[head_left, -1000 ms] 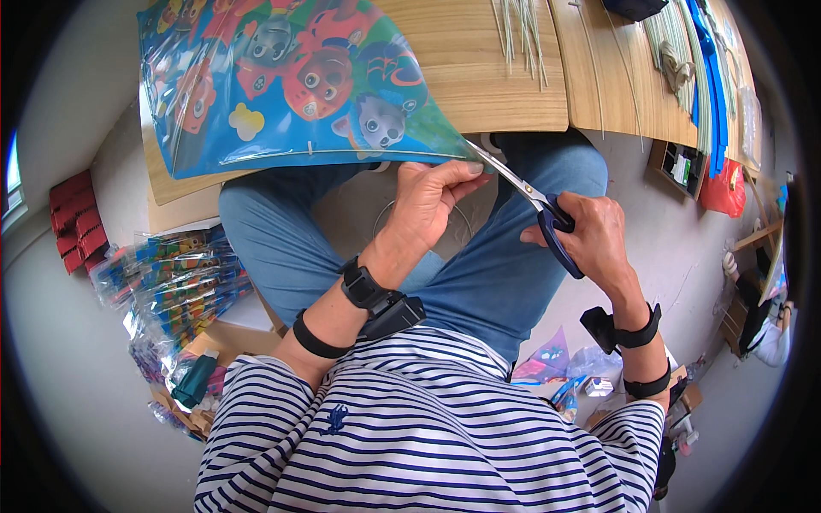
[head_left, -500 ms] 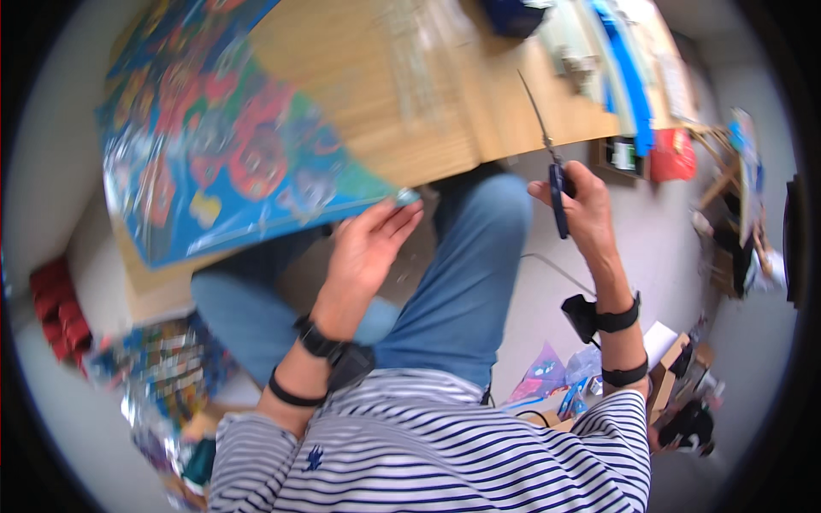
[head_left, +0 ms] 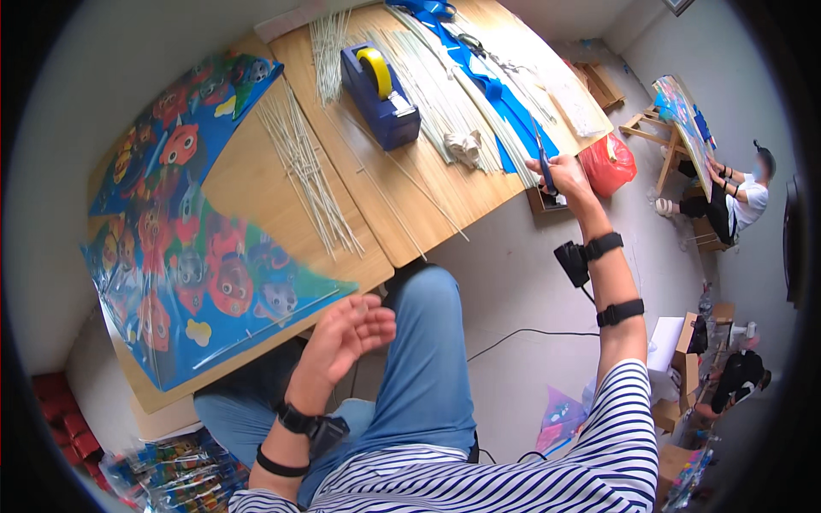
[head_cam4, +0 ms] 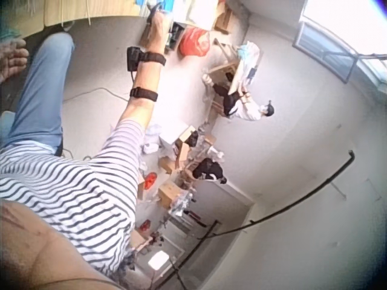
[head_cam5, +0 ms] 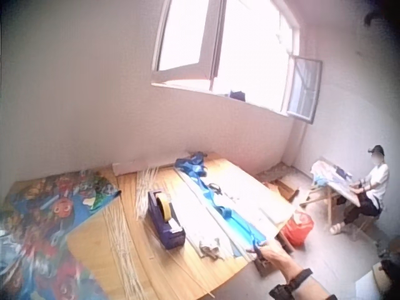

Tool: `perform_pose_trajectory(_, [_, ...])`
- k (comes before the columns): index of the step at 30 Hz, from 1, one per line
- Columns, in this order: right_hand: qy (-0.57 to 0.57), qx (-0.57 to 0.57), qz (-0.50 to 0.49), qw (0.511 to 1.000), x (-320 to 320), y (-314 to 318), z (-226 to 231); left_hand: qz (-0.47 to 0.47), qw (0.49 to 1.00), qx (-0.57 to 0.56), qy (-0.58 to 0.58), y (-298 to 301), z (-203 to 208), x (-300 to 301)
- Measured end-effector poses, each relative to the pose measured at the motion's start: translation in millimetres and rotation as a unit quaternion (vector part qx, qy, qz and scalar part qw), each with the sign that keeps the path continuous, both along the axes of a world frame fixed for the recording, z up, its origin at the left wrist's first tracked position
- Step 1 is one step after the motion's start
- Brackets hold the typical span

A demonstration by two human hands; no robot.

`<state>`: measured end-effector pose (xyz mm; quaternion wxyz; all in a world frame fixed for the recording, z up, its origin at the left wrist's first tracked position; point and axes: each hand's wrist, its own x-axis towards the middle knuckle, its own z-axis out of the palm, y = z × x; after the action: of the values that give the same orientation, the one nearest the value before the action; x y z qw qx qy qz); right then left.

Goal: Assembling kites by attaching structural sticks and adhesive tape to printed plastic sheets.

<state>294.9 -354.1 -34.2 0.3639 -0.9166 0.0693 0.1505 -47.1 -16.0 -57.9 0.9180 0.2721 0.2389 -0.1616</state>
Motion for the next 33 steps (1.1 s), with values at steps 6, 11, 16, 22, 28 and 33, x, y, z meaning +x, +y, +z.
perform_pose_trajectory(6, [-0.157,-0.078,-0.080,0.981,76.7,-24.9,-18.3,0.022,0.993,0.117,0.016,19.9,19.6,-44.9])
perform_pose_trajectory(11, [-0.206,-0.189,-0.143,0.949,147.8,-69.2,-48.9,0.080,0.982,0.170,0.024,32.4,21.8,-60.2])
perform_pose_trajectory(16, [-0.240,-0.237,-0.152,0.929,150.0,-41.4,-65.7,0.171,0.958,0.223,0.053,42.3,29.1,-57.3])
perform_pose_trajectory(22, [-0.229,-0.281,-0.146,0.920,150.4,-45.2,-72.8,0.207,0.929,0.301,0.057,54.3,27.9,-57.2])
perform_pose_trajectory(28, [-0.352,-0.355,-0.111,0.859,151.8,-59.5,-107.0,0.216,0.923,0.313,0.058,55.3,25.8,-61.8])
perform_pose_trajectory(33, [-0.353,-0.354,-0.045,0.865,136.9,-41.2,-79.9,0.208,0.845,0.485,0.089,62.2,29.8,-67.5])
